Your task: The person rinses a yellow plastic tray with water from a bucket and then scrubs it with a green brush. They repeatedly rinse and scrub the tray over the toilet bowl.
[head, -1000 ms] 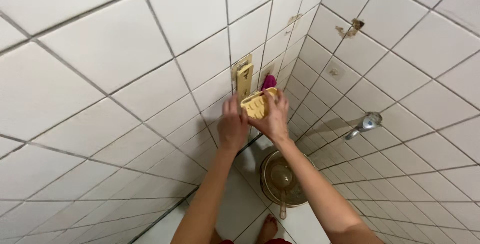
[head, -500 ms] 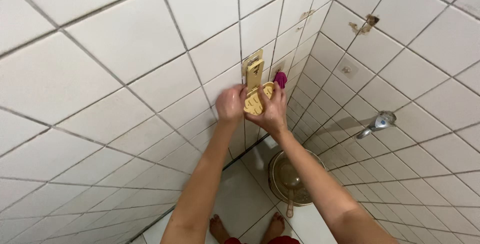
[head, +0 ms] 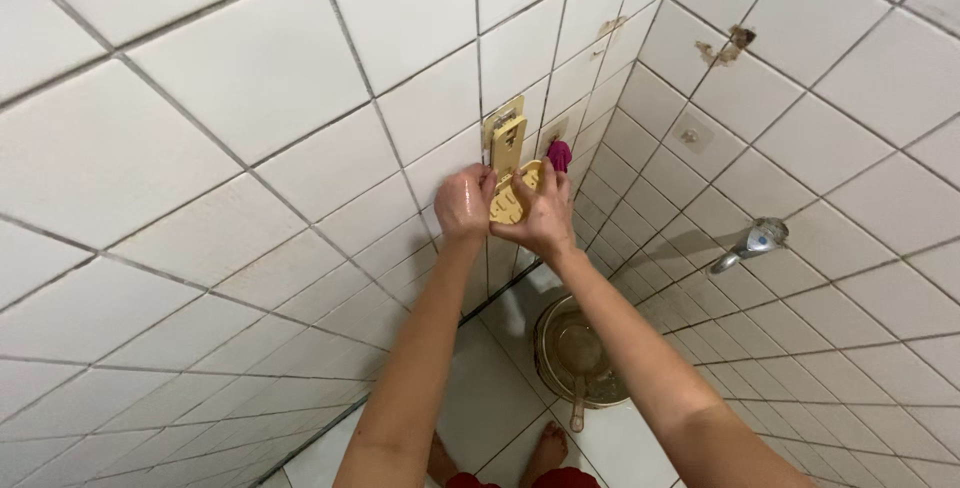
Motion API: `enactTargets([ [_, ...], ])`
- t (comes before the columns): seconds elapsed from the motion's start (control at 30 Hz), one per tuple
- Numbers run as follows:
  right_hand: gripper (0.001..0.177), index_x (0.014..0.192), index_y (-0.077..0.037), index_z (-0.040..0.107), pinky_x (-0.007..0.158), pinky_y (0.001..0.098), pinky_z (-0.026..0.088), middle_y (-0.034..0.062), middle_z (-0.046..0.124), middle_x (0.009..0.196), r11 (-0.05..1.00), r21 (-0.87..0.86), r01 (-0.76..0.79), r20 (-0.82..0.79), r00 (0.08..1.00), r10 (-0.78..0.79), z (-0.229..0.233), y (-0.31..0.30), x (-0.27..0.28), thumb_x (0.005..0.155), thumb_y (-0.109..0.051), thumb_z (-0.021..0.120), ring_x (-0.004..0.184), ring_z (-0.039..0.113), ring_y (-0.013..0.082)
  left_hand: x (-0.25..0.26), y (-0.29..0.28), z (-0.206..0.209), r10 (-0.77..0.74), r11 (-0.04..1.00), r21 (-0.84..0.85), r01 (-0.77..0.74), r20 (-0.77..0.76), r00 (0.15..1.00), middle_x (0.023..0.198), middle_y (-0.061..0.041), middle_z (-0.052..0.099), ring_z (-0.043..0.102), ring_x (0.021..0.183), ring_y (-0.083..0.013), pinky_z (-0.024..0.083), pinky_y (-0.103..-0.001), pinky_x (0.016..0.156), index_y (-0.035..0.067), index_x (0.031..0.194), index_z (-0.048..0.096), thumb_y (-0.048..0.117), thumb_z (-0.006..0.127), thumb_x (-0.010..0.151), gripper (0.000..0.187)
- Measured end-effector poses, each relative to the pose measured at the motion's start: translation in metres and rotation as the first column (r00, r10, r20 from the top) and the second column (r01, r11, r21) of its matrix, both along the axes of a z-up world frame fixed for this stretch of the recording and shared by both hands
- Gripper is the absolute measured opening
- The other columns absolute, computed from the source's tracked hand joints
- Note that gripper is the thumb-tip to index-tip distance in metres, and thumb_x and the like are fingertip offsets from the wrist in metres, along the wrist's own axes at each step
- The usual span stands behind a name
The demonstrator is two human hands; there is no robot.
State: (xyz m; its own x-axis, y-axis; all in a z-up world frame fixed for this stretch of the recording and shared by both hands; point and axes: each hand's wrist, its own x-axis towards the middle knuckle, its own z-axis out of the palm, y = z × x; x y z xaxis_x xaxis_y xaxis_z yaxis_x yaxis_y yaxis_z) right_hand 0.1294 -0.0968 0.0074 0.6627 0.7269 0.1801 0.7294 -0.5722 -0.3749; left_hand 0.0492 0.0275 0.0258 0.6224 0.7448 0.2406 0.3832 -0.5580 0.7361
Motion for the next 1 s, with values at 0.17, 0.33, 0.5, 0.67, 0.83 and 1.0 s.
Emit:
enactTargets([
  [0.17,0.097,0.136,-0.005,0.065,0.102,0.0654,0.044,0.0376,0.034,0.151,0.993,0.103,-0.059,0.052,0.997,0.054,-0.004,-0.007,0.006,0.056,-0.056,0.084,0.131,0.034,0.0562,-0.001,-0.002,0.004,-0.011,0.999,0.048,0.009,0.047,0.999,0.083,-0.016,0.073,0.069,0.078,-0.0384,0.055,-0.048,0.07,0.009,0.092,0.077,0.027,0.072,0.092,0.019],
  [0.33,0.101,0.142,-0.011,0.06,0.105,0.0673,0.042,0.0365,0.033,0.151,0.998,0.004,-0.059,0.063,0.996,0.058,-0.006,-0.008,0.004,0.058,-0.062,0.084,0.134,0.033,0.0548,-0.009,-0.006,0.009,-0.025,1.0,0.012,0.025,0.006,1.0,0.087,-0.013,0.075,0.071,0.081,-0.0357,0.055,-0.047,0.072,0.008,0.097,0.076,0.024,0.07,0.095,0.016],
  [0.5,0.101,0.154,-0.023,0.047,0.109,0.0715,0.032,0.0275,0.032,0.158,0.997,-0.074,-0.038,-0.189,0.982,0.023,0.004,-0.013,0.03,0.07,-0.072,0.074,0.141,0.029,0.0535,-0.019,-0.017,0.009,-0.06,0.995,0.081,0.053,0.085,0.995,0.104,-0.011,0.076,0.072,0.092,-0.0326,0.057,-0.045,0.078,0.008,0.116,0.07,0.022,0.069,0.088,0.031],
  [0.67,0.093,0.152,-0.017,0.049,0.116,0.0677,0.028,0.0248,0.036,0.158,0.998,-0.035,-0.051,-0.085,0.995,0.048,-0.003,-0.008,0.063,0.077,-0.064,0.073,0.146,0.03,0.0461,-0.029,-0.032,0.001,-0.072,0.99,0.12,0.071,0.011,0.997,0.108,-0.011,0.068,0.067,0.101,-0.0314,0.056,-0.045,0.081,0.008,0.117,0.067,0.041,0.08,0.087,0.046],
  [0.83,0.096,0.151,-0.009,0.046,0.115,0.0665,0.025,0.0253,0.037,0.156,0.971,-0.228,-0.072,-0.065,0.996,0.059,-0.014,0.009,0.061,0.075,-0.06,0.075,0.145,0.032,0.0437,-0.034,-0.034,-0.001,-0.039,0.986,0.163,0.044,-0.037,0.999,0.111,-0.007,0.065,0.062,0.106,-0.0329,0.055,-0.047,0.082,0.01,0.114,0.068,0.031,0.081,0.078,0.043],
  [1.0,0.093,0.149,-0.009,0.05,0.113,0.063,0.024,0.0287,0.035,0.154,0.998,0.056,-0.021,-0.092,0.995,0.026,0.0,-0.016,0.048,0.071,-0.05,0.08,0.142,0.03,0.0472,-0.032,-0.045,0.003,-0.092,0.976,0.207,0.076,0.068,0.993,0.115,-0.009,0.065,0.06,0.107,-0.0336,0.054,-0.046,0.085,0.008,0.116,0.067,0.023,0.074,0.084,0.036],
])
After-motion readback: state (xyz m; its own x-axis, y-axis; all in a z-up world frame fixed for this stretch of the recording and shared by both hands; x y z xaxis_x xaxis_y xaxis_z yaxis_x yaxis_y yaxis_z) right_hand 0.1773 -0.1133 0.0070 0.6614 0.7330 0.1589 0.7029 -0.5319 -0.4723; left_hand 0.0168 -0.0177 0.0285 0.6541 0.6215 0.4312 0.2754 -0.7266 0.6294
